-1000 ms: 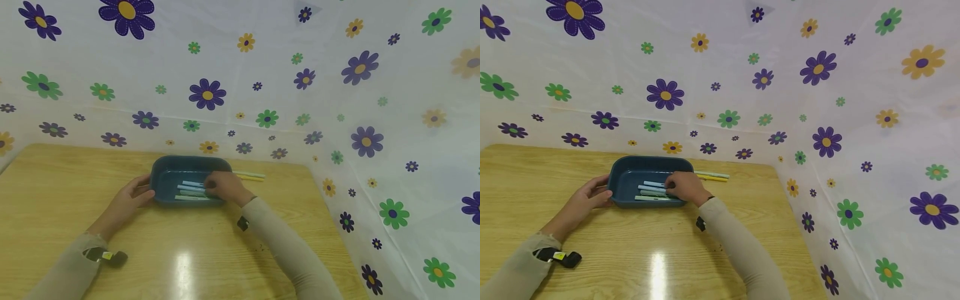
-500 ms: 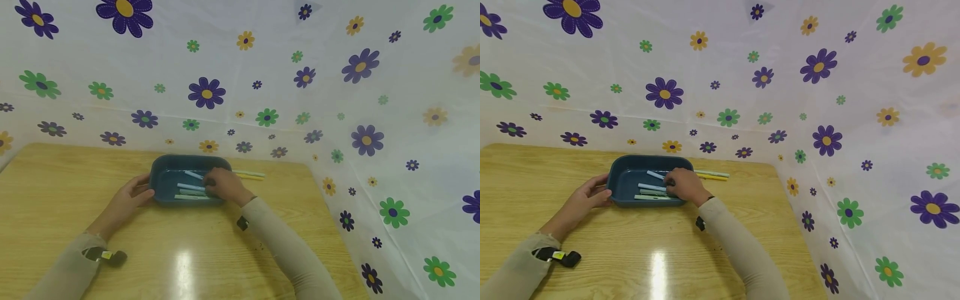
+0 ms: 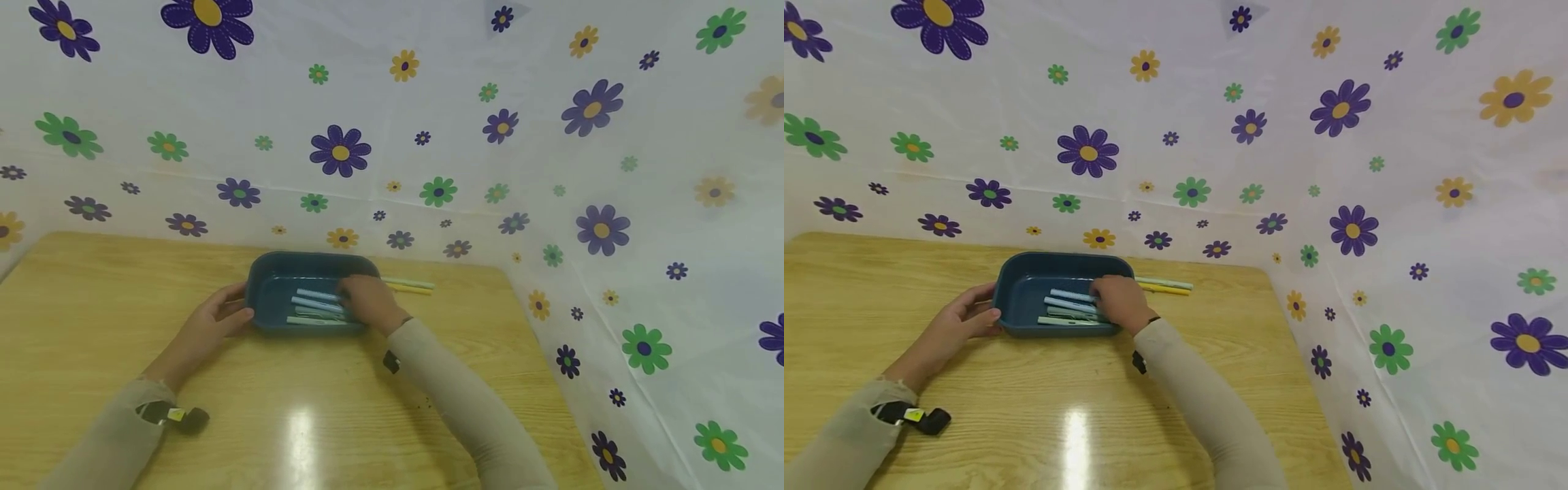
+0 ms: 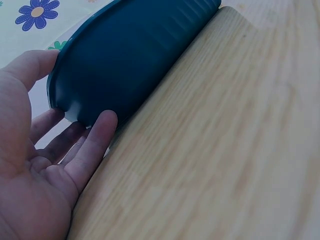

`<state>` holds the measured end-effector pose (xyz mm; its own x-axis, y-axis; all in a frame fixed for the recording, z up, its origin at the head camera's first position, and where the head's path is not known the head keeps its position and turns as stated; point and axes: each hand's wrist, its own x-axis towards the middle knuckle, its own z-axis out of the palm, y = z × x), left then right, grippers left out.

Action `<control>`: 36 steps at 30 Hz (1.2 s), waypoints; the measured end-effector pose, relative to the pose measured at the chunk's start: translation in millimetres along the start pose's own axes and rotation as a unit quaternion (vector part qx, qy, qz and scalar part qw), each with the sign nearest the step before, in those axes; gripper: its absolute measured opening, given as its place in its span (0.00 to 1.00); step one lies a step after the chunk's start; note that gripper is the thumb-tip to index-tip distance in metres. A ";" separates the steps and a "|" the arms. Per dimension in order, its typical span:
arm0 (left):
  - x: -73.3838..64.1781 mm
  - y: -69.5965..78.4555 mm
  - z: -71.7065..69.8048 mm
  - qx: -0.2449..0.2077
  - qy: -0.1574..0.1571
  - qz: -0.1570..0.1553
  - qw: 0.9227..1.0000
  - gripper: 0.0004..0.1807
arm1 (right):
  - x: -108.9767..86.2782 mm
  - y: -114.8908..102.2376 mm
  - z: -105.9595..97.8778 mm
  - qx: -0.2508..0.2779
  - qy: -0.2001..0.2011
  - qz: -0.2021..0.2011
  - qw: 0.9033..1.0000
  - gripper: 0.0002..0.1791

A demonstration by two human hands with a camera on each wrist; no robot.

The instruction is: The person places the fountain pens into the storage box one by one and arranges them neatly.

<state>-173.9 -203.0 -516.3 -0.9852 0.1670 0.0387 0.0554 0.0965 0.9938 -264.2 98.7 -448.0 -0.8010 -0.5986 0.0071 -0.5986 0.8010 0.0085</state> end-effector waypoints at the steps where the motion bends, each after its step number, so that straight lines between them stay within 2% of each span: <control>1: 0.2 -0.3 0.3 0.000 0.001 -0.001 1.000 0.35 | 0.4 0.8 0.6 -0.001 0.000 -0.004 1.000 0.09; 6: 1.8 -2.3 2.0 0.003 0.001 -0.008 1.000 0.35 | -0.2 1.7 -0.9 -0.037 -0.001 -0.009 0.999 0.08; 9: 2.6 -1.9 3.1 0.007 -0.002 -0.013 1.000 0.35 | -1.5 2.7 -0.6 -0.040 -0.002 -0.008 0.999 0.08; 16: 1.2 3.4 2.3 0.010 0.000 -0.013 1.000 0.35 | -0.9 8.3 5.6 0.070 0.044 -0.017 0.996 0.11; 20: 0.1 4.4 1.8 0.004 -0.005 -0.015 1.000 0.35 | -1.5 9.1 4.4 0.106 0.057 -0.030 0.992 0.12; 25: 0.5 3.5 1.4 0.008 -0.003 -0.015 1.000 0.35 | -1.1 16.3 5.3 0.173 0.066 -0.039 0.982 0.13; 29: 1.8 2.7 0.4 0.002 -0.003 -0.018 1.000 0.35 | -1.2 23.4 7.0 0.218 0.089 -0.048 0.971 0.16; 33: 2.1 2.8 -0.2 0.002 -0.003 -0.017 1.000 0.35 | -1.8 28.2 7.4 0.256 0.104 -0.037 0.960 0.13; 36: 1.6 3.0 -0.3 0.002 -0.002 -0.014 1.000 0.35 | -3.0 28.1 6.2 0.267 0.090 -0.021 0.959 0.10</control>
<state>-175.4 -202.8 -513.2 -0.9855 0.1691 0.0108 0.0289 0.1048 0.9941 -278.7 123.0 -454.0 -0.7901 -0.5826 0.1903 -0.5886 0.6348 -0.5005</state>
